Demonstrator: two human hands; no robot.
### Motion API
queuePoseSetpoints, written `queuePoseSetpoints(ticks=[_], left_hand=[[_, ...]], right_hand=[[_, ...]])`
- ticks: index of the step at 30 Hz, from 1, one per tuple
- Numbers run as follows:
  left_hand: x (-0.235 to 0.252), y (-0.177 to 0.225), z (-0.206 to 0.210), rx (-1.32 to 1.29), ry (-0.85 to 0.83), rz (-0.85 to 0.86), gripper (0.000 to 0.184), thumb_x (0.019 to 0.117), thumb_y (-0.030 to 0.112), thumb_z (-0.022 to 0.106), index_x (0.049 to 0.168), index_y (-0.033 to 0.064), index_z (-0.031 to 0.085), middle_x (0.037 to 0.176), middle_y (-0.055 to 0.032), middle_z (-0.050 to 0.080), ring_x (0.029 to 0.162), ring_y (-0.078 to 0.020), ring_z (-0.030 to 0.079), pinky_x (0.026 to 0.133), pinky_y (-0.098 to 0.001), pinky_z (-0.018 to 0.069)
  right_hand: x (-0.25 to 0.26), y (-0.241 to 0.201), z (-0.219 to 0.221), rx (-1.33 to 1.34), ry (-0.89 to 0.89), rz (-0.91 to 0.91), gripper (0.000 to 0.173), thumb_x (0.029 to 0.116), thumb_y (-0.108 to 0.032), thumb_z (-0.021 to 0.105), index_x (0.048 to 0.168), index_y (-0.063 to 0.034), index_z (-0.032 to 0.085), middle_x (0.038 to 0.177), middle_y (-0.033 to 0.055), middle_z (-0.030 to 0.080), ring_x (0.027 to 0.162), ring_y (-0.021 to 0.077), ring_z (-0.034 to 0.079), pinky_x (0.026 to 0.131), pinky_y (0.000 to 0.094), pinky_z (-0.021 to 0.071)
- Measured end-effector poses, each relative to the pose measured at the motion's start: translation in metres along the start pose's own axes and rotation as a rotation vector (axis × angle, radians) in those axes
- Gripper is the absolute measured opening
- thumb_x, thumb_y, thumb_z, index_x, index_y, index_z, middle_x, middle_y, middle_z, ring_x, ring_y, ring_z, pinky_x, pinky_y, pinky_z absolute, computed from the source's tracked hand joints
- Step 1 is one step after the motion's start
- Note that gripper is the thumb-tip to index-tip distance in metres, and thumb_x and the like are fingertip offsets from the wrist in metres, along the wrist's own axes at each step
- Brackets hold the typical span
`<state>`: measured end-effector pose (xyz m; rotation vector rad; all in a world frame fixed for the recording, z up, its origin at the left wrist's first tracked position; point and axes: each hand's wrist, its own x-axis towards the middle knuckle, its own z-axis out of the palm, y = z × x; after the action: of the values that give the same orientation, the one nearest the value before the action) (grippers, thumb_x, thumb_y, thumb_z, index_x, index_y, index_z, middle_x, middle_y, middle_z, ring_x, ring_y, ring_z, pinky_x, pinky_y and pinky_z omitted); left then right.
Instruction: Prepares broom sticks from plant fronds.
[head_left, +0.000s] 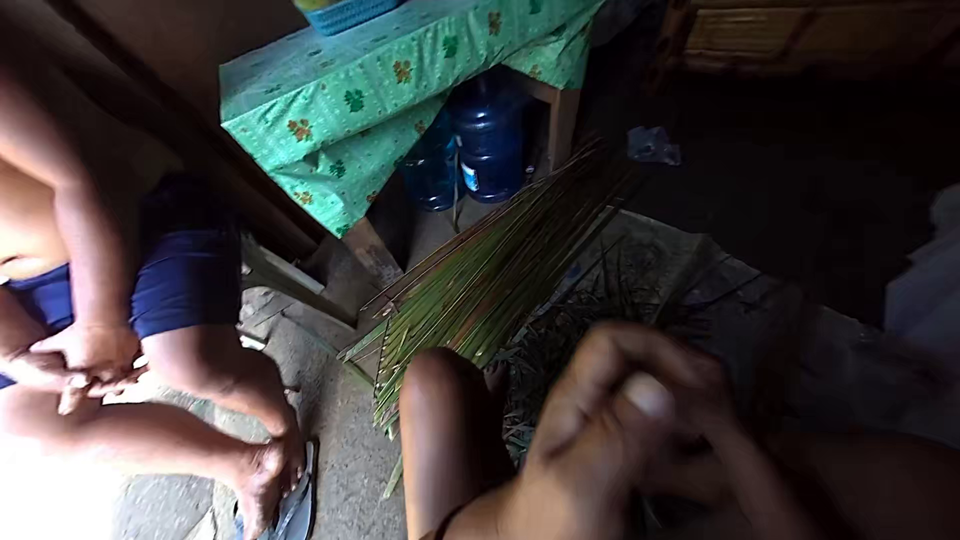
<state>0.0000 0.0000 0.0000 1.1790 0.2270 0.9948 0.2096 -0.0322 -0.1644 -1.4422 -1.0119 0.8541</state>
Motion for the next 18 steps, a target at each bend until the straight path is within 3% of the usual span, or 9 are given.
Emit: queuePoseSetpoints(ticks=[1, 3, 4, 6, 10, 13, 15, 18], left_hand=[[-0.007, -0.022, -0.021, 0.367, 0.034, -0.118, 0.022, 0.108, 0.018, 0.038, 0.108, 0.0058, 0.056, 0.086, 0.0026, 0.055, 0.066, -0.0007, 0.052, 0.055, -0.0169, 0.0466], [-0.018, -0.062, -0.054, 0.79, -0.046, -0.455, 0.033, 0.1083, 0.024, 0.043, 0.125, 0.0014, 0.059, 0.114, -0.0133, 0.06, 0.091, -0.017, 0.063, 0.079, -0.0343, 0.0557], [-0.026, -0.079, -0.065, 0.843, -0.092, -0.586, 0.038, 0.109, 0.027, 0.042, 0.132, 0.0009, 0.057, 0.122, -0.0177, 0.059, 0.098, -0.022, 0.064, 0.086, -0.04, 0.0559], [-0.045, -0.101, -0.075, 0.822, -0.138, -0.678, 0.039, 0.108, 0.026, 0.045, 0.132, -0.0009, 0.057, 0.12, -0.0184, 0.063, 0.1, -0.0233, 0.066, 0.089, -0.0428, 0.0557], [-0.064, -0.11, -0.069, 0.683, -0.109, -0.725, 0.024, 0.1058, 0.016, 0.046, 0.114, -0.0015, 0.062, 0.082, -0.0054, 0.062, 0.068, -0.0122, 0.061, 0.067, -0.0333, 0.0549], [-0.069, -0.113, -0.066, 0.686, -0.031, -0.688, 0.022, 0.1065, 0.014, 0.045, 0.109, -0.0018, 0.061, 0.071, -0.0014, 0.054, 0.056, -0.0094, 0.053, 0.057, -0.0295, 0.0502], [-0.071, -0.117, -0.069, 0.696, 0.011, -0.637, 0.023, 0.1062, 0.012, 0.044, 0.108, -0.0015, 0.062, 0.069, 0.0014, 0.052, 0.055, -0.0063, 0.049, 0.055, -0.0263, 0.0468], [-0.073, -0.118, -0.076, 0.677, 0.036, -0.614, 0.022, 0.1055, 0.011, 0.045, 0.103, 0.0008, 0.063, 0.067, 0.0037, 0.052, 0.054, -0.0039, 0.049, 0.055, -0.0239, 0.0466]], right_hand=[[0.0, 0.009, -0.002, -0.007, 0.009, -0.022, 0.035, 0.0993, -0.008, 0.048, 0.128, 0.0056, 0.063, 0.073, -0.0084, 0.062, 0.056, -0.0028, 0.053, 0.051, 0.0132, 0.0456], [0.002, 0.014, -0.003, -0.026, 0.023, 0.002, 0.037, 0.0999, -0.011, 0.049, 0.131, 0.0037, 0.063, 0.075, -0.0064, 0.063, 0.057, -0.0014, 0.053, 0.051, 0.0149, 0.0453], [0.002, 0.015, -0.002, -0.034, 0.034, 0.021, 0.037, 0.1002, -0.011, 0.05, 0.132, 0.004, 0.063, 0.075, -0.0052, 0.063, 0.057, -0.0011, 0.053, 0.051, 0.0152, 0.0456], [0.003, 0.014, -0.001, -0.064, 0.045, 0.037, 0.037, 0.1007, -0.012, 0.051, 0.132, 0.0054, 0.062, 0.08, -0.0019, 0.064, 0.06, -0.0006, 0.054, 0.055, 0.0159, 0.0468], [0.004, 0.011, 0.004, -0.056, 0.062, 0.064, 0.035, 0.1017, -0.009, 0.051, 0.131, 0.0062, 0.063, 0.083, -0.0009, 0.064, 0.065, -0.0019, 0.053, 0.061, 0.0152, 0.046], [0.006, 0.01, 0.004, -0.106, 0.059, 0.048, 0.035, 0.1022, -0.009, 0.05, 0.131, 0.0064, 0.063, 0.088, 0.002, 0.066, 0.07, -0.0006, 0.055, 0.067, 0.0164, 0.0474], [0.01, 0.011, 0.0, -0.196, 0.058, 0.03, 0.036, 0.1039, -0.012, 0.051, 0.133, 0.0052, 0.063, 0.104, 0.0107, 0.072, 0.079, 0.0039, 0.061, 0.078, 0.0217, 0.0515], [0.019, 0.017, -0.009, -0.259, 0.212, 0.042, 0.038, 0.1046, -0.013, 0.047, 0.135, 0.0041, 0.062, 0.098, 0.0135, 0.07, 0.074, 0.0098, 0.06, 0.073, 0.0284, 0.0521]])
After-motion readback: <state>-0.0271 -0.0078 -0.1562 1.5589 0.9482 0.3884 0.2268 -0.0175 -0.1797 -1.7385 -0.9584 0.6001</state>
